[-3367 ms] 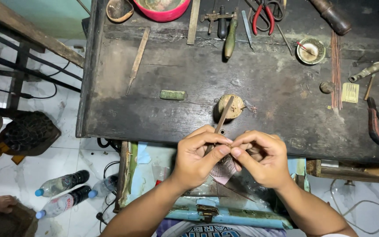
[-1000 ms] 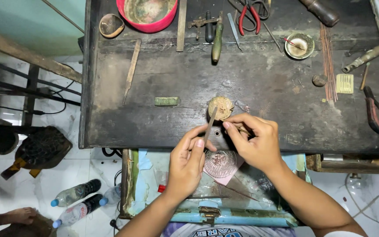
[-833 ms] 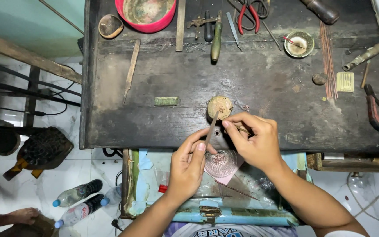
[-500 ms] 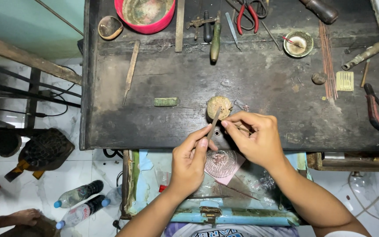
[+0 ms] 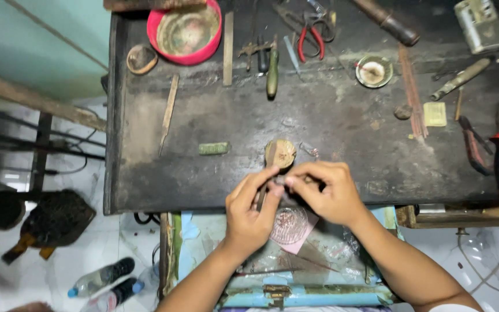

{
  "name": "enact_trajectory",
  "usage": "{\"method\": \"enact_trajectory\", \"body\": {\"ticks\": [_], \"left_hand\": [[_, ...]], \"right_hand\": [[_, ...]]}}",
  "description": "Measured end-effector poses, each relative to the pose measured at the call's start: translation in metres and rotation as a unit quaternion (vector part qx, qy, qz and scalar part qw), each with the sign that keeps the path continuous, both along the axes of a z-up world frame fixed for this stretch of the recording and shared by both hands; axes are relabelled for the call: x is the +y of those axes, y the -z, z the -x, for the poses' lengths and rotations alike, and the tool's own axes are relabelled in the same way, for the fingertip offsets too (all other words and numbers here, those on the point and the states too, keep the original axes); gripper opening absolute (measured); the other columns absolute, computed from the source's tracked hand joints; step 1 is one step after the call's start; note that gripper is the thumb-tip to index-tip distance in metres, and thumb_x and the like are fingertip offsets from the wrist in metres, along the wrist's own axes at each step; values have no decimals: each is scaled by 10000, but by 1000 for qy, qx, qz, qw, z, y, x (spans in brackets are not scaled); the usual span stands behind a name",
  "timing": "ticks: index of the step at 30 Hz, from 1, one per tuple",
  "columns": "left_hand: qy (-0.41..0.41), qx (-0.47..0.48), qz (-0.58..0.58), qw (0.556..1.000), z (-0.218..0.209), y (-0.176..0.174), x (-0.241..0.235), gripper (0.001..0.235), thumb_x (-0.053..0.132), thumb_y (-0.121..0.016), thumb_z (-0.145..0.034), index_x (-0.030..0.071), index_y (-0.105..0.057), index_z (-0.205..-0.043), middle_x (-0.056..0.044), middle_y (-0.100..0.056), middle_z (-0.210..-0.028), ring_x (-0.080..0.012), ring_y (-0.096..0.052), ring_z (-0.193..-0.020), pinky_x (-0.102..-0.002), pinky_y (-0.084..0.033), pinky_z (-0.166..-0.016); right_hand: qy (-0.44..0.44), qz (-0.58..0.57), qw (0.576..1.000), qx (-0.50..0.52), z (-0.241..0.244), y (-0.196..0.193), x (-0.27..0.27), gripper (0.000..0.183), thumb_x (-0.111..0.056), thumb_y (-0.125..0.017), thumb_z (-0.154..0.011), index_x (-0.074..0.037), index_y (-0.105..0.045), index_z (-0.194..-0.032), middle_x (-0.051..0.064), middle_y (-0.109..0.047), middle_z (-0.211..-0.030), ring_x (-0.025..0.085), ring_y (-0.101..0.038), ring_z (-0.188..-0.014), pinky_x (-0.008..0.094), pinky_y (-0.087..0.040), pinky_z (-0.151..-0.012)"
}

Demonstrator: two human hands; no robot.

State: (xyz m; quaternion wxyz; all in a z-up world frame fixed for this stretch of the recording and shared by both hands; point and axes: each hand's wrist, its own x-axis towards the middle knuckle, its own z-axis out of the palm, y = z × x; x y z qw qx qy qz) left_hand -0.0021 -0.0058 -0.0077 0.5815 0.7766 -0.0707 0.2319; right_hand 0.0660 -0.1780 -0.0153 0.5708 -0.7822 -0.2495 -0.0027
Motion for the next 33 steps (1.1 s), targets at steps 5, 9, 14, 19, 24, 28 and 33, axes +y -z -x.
{"method": "enact_trajectory", "body": {"ticks": [5, 9, 14, 19, 24, 28, 33], "left_hand": [[50, -12, -9, 999, 13, 4, 1, 76, 41, -696, -947, 0, -710, -1009, -117, -675, -895, -217, -662, -791, -305, -534, -715], [73, -1, -16, 997, 21, 9, -1, 80, -5, -696, -932, 9, -739, -998, -109, -662, -896, -211, -670, -777, -292, -549, -715], [97, -16, -39, 994, 20, 11, 0, 58, 8, -677, -932, -13, -727, -952, -113, -652, -874, -211, -643, -740, -291, -529, -661], [138, -34, -56, 988, 22, 17, -2, 101, 62, -680, -949, -19, -739, -948, -118, -617, -834, -219, -614, -721, -299, -500, -576], [122, -36, -58, 990, 21, 19, -4, 134, 81, -655, -938, -15, -747, -955, -134, -675, -838, -238, -643, -754, -314, -537, -619], [101, -22, -31, 994, 22, 14, -3, 153, 86, -656, -937, -28, -753, -970, -140, -665, -869, -225, -665, -742, -294, -541, -622], [78, -3, -11, 997, 21, 12, -2, 135, 71, -646, -945, -8, -747, -988, -104, -627, -856, -196, -641, -705, -278, -510, -628]], "right_hand": [[-135, 26, 990, -13, 0, -2, -11, 93, -178, -730, -915, -105, -783, -896, -2, -800, -812, 106, -738, -694, 248, -563, -647], [-226, 38, 973, 39, -8, -11, -25, 128, -164, -718, -922, -72, -800, -956, 49, -836, -910, 158, -801, -801, 277, -625, -735], [-51, 90, 994, -45, -25, -8, -47, 131, -152, -695, -949, -59, -776, -906, 65, -764, -904, 178, -712, -832, 313, -569, -815], [116, 140, 983, -16, -36, 19, -59, 111, -124, -730, -952, -134, -766, -1056, 2, -681, -897, 86, -485, -622, 235, -404, -618], [97, 196, 976, -5, -37, 28, -60, 91, -147, -696, -933, -150, -783, -961, -6, -721, -906, 129, -573, -664, 285, -443, -670], [91, 203, 975, -13, -36, 35, -59, 95, -148, -723, -924, -124, -790, -986, 29, -749, -996, 198, -710, -930, 330, -508, -868], [89, 210, 973, 18, -35, 33, -51, 133, -94, -689, -924, -139, -778, -1012, 6, -698, -919, 132, -543, -581, 278, -460, -584]]}}
